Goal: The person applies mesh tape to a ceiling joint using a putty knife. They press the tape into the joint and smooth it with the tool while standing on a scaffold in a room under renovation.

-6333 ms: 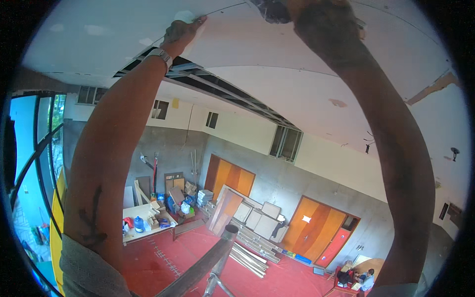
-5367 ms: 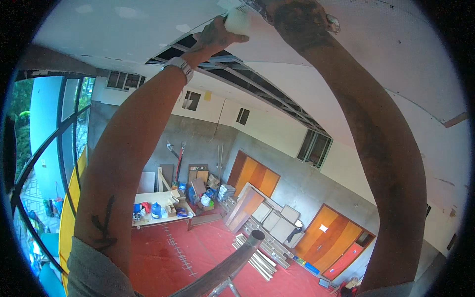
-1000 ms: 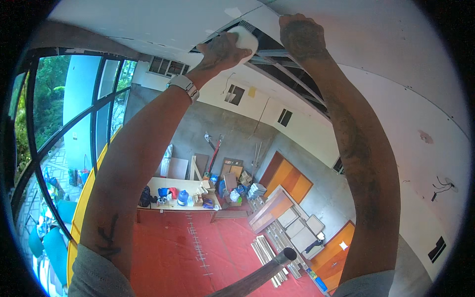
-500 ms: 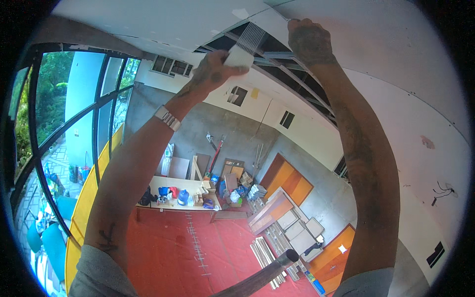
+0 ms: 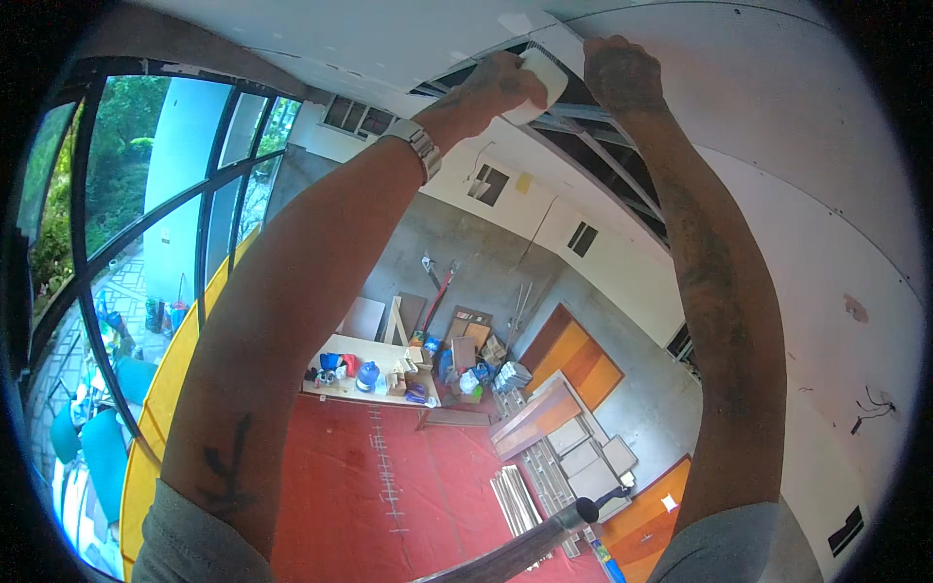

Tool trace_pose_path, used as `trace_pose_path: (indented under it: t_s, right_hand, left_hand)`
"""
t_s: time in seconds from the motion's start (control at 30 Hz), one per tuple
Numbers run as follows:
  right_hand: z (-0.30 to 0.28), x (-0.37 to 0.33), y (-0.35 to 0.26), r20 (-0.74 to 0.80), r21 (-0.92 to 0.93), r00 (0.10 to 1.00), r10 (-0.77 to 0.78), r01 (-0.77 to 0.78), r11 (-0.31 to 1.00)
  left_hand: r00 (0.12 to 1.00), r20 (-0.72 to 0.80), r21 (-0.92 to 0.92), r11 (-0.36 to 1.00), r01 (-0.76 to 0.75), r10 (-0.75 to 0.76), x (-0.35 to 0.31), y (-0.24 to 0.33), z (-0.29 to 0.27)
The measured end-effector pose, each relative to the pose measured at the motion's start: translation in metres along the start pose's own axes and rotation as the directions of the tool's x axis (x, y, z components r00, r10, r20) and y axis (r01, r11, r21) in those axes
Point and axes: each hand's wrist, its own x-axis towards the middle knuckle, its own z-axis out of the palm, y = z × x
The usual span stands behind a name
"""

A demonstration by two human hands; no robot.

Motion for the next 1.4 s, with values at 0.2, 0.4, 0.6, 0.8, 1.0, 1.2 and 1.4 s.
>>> trace_pose_path:
  t_s: [0.2,0.4,0.6,0.8,1.0,1.2,1.4]
  right_hand:
    - [0.002,0.0,-0.008,0.104,-0.03,0.992,0.075,-0.072,0.997]
    - [0.014,0.009,-0.018,0.073,-0.013,0.995,0.073,-0.073,0.997]
    - [0.022,0.015,-0.029,-0.019,0.06,0.999,0.048,-0.047,0.997]
    - [0.038,0.006,-0.01,-0.051,0.007,0.999,0.011,-0.011,1.0]
    - [0.06,0.033,-0.022,-0.062,0.024,0.993,0.096,-0.094,0.995]
    - [0.041,0.014,-0.027,-0.063,0.096,0.997,0.049,-0.043,0.994]
    - [0.042,0.006,-0.007,0.071,0.046,0.995,0.071,-0.074,0.996]
  left_hand:
    - [0.827,-0.204,0.236,0.794,0.56,-0.523,0.009,0.008,0.01]
    - [0.791,-0.151,0.306,0.732,0.608,-0.593,0.02,0.022,-0.007]
    - [0.882,-0.174,0.274,0.839,0.47,-0.438,0.019,0.005,-0.006]
    - [0.795,-0.258,-0.001,0.823,0.568,-0.549,0.037,-0.006,0.022]
    - [0.995,0.081,0.507,0.858,-0.085,0.05,0.042,-0.075,-0.026]
    - [0.947,-0.021,-0.073,0.945,0.318,-0.32,0.011,-0.019,-0.007]
    - [0.788,0.025,0.084,0.787,0.611,-0.615,-0.021,0.006,0.001]
